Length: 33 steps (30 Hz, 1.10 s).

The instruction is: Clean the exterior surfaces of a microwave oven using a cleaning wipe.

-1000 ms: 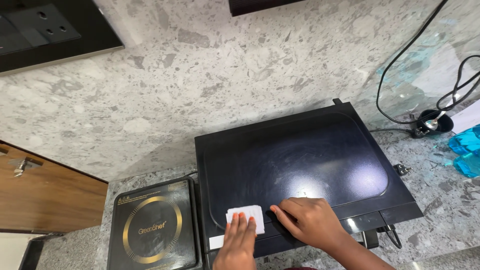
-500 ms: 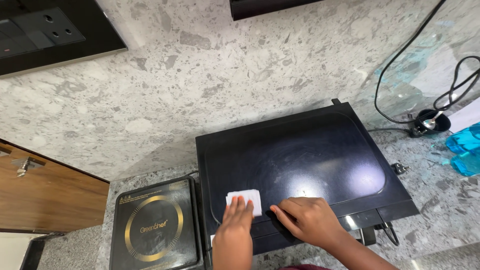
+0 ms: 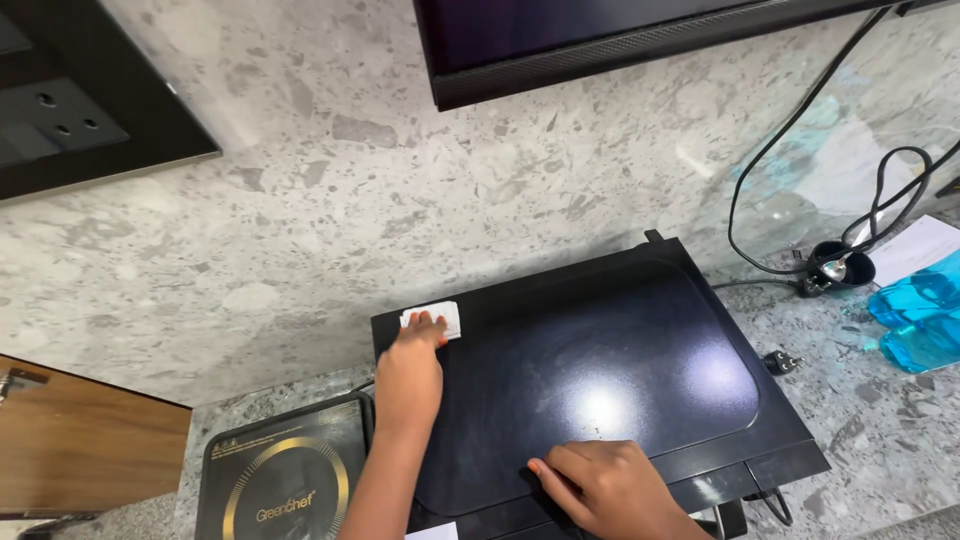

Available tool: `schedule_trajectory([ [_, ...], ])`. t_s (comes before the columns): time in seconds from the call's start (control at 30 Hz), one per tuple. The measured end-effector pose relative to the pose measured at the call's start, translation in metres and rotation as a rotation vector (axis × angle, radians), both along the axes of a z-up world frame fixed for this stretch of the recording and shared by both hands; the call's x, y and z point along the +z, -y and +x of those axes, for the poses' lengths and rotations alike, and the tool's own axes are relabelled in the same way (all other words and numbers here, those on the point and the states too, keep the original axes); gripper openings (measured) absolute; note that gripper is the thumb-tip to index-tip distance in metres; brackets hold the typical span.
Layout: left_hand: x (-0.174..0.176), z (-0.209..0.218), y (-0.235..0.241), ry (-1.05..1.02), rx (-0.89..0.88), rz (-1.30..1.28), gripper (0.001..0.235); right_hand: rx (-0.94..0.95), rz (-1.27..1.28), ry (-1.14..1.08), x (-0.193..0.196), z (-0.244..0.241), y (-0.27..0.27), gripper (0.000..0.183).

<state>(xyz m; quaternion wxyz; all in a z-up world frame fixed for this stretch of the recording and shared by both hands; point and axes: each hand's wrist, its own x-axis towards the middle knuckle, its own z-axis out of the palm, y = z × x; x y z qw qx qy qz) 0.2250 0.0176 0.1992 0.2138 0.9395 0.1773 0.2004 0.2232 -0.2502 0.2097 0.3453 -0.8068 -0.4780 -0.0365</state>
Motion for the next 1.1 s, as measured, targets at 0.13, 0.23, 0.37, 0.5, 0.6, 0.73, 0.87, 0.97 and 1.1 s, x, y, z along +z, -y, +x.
schedule_trajectory([
  [0.13, 0.002, 0.006, 0.000, 0.047, 0.013, 0.022, 0.029, 0.011, 0.012, -0.051, -0.001, 0.001, 0.000, 0.026],
  [0.23, 0.001, 0.001, 0.006, 0.036, 0.030, 0.023, 0.029, 0.010, 0.001, -0.057, -0.001, 0.002, 0.000, 0.028],
  [0.37, 0.004, -0.015, 0.022, -0.022, 0.021, -0.002, 0.032, 0.015, 0.020, -0.007, -0.001, 0.002, 0.000, 0.028],
  [0.5, -0.002, -0.046, 0.044, -0.007, 0.005, 0.001, 0.036, 0.015, 0.005, -0.004, -0.002, 0.003, 0.001, 0.028],
  [0.6, -0.017, -0.072, 0.058, -0.017, -0.047, 0.027, 0.038, 0.012, -0.006, -0.010, -0.001, 0.002, 0.001, 0.030],
  [0.73, -0.055, -0.099, 0.077, -0.065, -0.091, 0.080, 0.039, -0.001, 0.015, -0.013, 0.001, 0.001, 0.001, 0.032],
  [0.87, -0.100, -0.125, 0.087, -0.174, -0.130, 0.056, 0.036, -0.026, 0.003, -0.028, 0.000, 0.001, 0.000, 0.031],
  [0.97, -0.142, -0.146, 0.096, -0.132, -0.226, 0.081, 0.039, -0.020, 0.018, -0.008, 0.000, 0.000, 0.000, 0.032],
  [1.1, -0.253, -0.174, 0.110, -0.259, -0.286, 0.118, 0.038, -0.021, 0.036, -0.001, -0.001, -0.001, -0.001, 0.031],
])
